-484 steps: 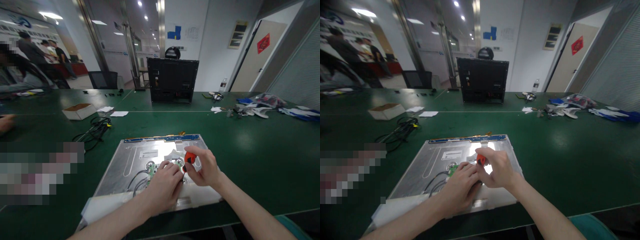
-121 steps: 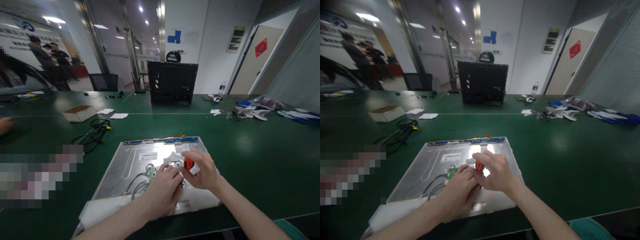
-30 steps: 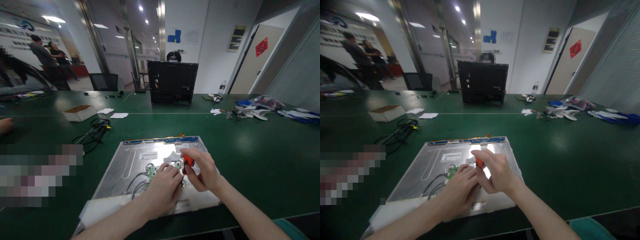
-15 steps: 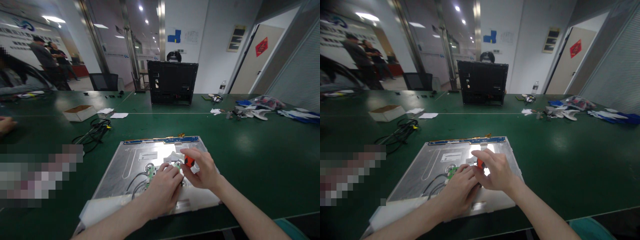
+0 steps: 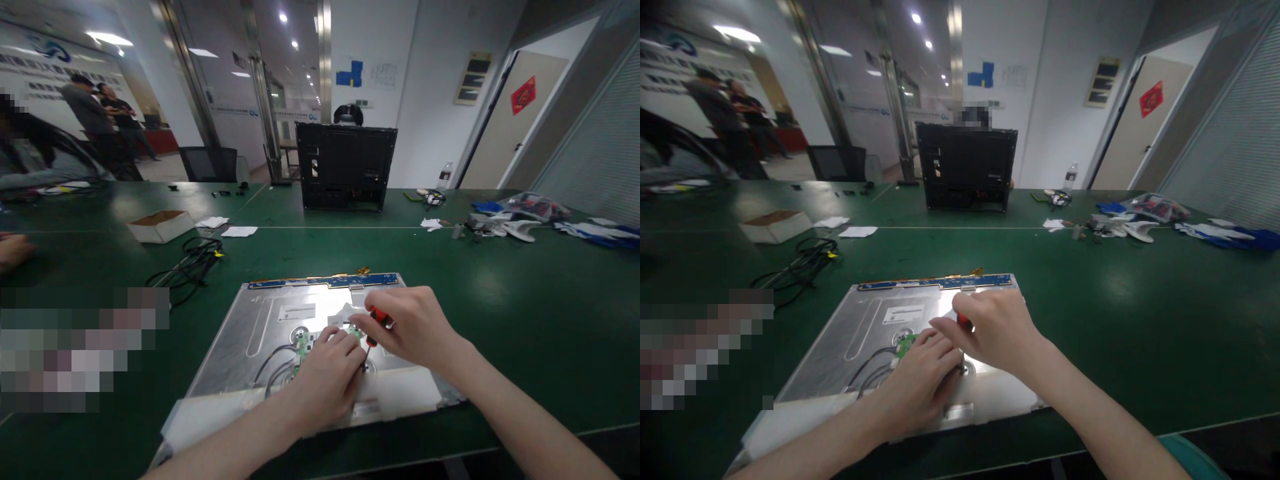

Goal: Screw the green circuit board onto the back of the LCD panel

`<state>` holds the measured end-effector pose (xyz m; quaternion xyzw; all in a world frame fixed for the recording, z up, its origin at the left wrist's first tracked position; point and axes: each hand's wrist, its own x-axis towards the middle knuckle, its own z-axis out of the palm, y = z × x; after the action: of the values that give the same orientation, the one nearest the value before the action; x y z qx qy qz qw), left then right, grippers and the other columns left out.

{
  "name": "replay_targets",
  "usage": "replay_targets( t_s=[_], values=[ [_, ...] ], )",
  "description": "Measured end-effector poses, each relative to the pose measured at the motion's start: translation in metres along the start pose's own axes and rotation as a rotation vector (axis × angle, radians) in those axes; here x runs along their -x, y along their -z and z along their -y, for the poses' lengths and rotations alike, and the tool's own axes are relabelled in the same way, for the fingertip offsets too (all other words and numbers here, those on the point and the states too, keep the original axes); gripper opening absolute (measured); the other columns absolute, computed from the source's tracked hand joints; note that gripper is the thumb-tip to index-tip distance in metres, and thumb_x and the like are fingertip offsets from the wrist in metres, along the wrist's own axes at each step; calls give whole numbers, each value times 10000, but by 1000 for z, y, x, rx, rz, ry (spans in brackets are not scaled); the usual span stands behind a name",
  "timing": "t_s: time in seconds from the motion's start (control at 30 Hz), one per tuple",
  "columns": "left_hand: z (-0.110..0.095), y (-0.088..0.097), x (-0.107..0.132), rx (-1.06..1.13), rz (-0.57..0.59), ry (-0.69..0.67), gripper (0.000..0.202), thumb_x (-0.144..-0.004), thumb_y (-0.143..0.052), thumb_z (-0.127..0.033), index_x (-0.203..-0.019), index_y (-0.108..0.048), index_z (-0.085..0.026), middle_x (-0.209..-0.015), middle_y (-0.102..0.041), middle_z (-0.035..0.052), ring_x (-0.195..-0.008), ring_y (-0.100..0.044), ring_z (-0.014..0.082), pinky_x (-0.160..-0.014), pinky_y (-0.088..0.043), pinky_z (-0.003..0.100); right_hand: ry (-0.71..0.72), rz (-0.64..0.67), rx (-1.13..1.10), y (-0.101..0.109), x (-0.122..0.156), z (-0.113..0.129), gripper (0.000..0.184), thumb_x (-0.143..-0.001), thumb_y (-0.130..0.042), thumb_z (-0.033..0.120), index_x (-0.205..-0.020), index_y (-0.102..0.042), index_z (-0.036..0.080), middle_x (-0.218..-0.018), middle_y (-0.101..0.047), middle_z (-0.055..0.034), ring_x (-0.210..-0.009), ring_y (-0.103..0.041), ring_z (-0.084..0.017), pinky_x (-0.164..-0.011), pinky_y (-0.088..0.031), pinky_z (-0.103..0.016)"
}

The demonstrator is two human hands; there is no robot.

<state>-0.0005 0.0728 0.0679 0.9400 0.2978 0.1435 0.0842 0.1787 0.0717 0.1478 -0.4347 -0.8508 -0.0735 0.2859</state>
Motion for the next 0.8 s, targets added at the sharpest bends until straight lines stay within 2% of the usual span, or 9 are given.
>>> replay_targets(
  t_s=[0.1,0.2,0.27,0.43,0.53,0.63,0.8],
  values=[
    [0,0,0,2,-6,-2,116,-819,-483,-134,-860,-577,-189,-929,-625,57,-914,-560,233,-972,-336,449,-28,245,114,17,-18,7,468,-933,-430,458,-585,-585,185,-486,-526,17,-442,-373,-93,-480,-191,-261],
    [1,-2,0,0,-30,3,115,-796,-490,-119,-845,-565,-191,-926,-624,56,-906,-562,235,-963,-340,444,-28,435,152,28,-35,13,401,-909,-465,402,-608,-624,188,-523,-569,6,-458,-374,-97,-476,-186,-262],
    [1,-3,1,-2,-52,8,99,-791,-499,-122,-830,-557,-191,-917,-625,56,-897,-565,237,-952,-347,441,0,498,178,31,-41,15,349,-890,-477,375,-651,-643,182,-556,-595,-10,-467,-399,-105,-469,-190,-263],
    [2,-4,2,3,-75,12,72,-793,-513,-129,-807,-545,-193,-899,-622,53,-873,-565,235,-913,-368,427,66,513,104,34,-41,11,201,-842,-544,344,-780,-657,190,-680,-657,-15,-554,-509,-127,-481,-223,-258],
    [1,-3,2,11,-67,5,89,-799,-509,-127,-843,-554,-191,-935,-626,54,-903,-560,240,-917,-364,432,34,550,83,37,-41,7,305,-874,-525,445,-742,-659,205,-646,-646,-7,-570,-534,-142,-490,-237,-261],
    [1,-2,2,11,-57,0,79,-816,-496,-139,-836,-554,-188,-921,-619,56,-908,-556,239,-927,-358,439,8,596,64,40,-42,6,370,-929,-449,433,-719,-655,209,-625,-641,-1,-558,-540,-140,-498,-254,-266],
    [1,-2,1,3,-27,13,82,-808,-504,-144,-843,-560,-192,-912,-616,54,-875,-561,237,-899,-364,439,29,608,69,45,-39,7,170,-891,-511,326,-882,-630,205,-753,-681,-17,-615,-580,-158,-497,-258,-261]
  ],
)
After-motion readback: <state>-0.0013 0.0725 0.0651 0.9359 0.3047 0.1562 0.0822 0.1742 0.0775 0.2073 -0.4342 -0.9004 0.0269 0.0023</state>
